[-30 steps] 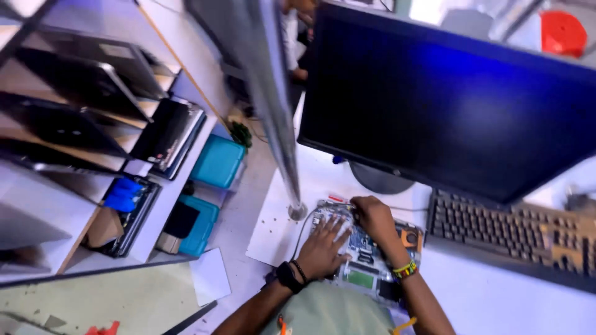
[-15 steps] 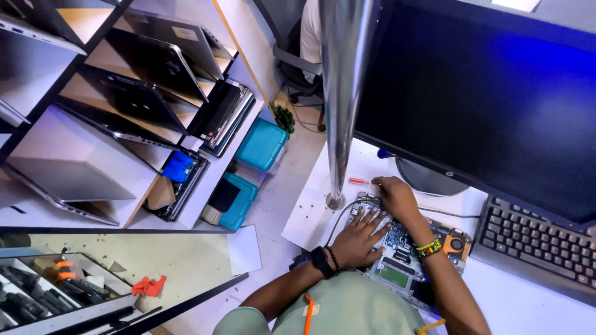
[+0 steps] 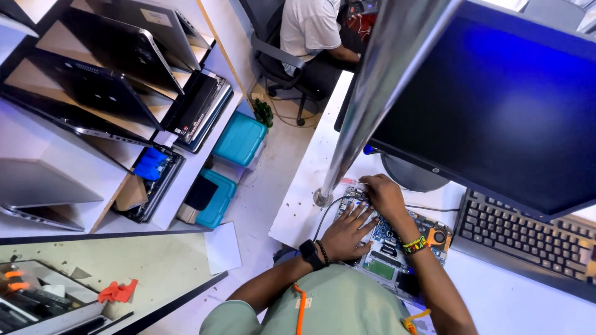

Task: Repairing a laptop motherboard by removing screws with a screwdriver and inspecting components

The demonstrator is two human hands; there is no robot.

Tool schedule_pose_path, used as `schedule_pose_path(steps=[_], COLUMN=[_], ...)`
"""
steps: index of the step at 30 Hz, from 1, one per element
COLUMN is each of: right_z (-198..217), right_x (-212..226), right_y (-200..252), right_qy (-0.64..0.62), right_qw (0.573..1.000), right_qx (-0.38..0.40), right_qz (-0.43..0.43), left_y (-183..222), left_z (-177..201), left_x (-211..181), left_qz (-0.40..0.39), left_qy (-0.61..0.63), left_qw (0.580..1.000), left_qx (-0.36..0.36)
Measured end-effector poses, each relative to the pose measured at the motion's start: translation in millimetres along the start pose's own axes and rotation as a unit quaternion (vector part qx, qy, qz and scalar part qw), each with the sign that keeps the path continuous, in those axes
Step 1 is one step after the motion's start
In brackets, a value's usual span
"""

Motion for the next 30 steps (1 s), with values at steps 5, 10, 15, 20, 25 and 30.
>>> schedule_pose_path(steps=[5, 10, 15, 20, 25, 30], right_z=[24.9, 60.1, 81.1, 87.1, 59.9, 46.6], right_x=[6.4, -3.1, -32.6, -41.5, -40.7, -32.3], right_y=[18.8, 70.6, 144.3, 207.6, 232.1, 234.0], right_qy=[-0.021, -0.062, -0.089, -0.161, -0.111, -0.086], right_qw=[0.999, 0.997, 0.986, 0.944, 0.928, 0.911], right_qx=[-0.029, -0.039, -0.103, -0.127, -0.264, -0.355], right_qz=[0.035, 0.034, -0.099, -0.257, -0.237, -0.193], left_y=[1.1, 5.1, 7.8, 10.3, 17.5, 30.9], left_z=[-2.8, -4.3, -6.1, 2.5, 1.9, -14.1], left_x=[1.3, 1.5, 0.2, 6.7, 7.1, 4.3], left_qz=[-0.004, -0.012, -0.033, -0.028, -0.048, -0.015], left_qy=[-0.003, 0.0, -0.012, 0.084, 0.07, 0.106], left_qw=[1.0, 0.999, 0.998, 0.992, 0.994, 0.993], left_qx=[-0.024, -0.04, -0.051, 0.09, 0.067, 0.049])
Point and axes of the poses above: each hand's wrist, its own y-axis away from the middle knuckle, its own z-axis out of the back of the hand, x = y × z, the point moved 3 cm from there along -y, towards the middle knuckle, and after that the axes turned 6 degrees about -z, right-handed, at the moved point
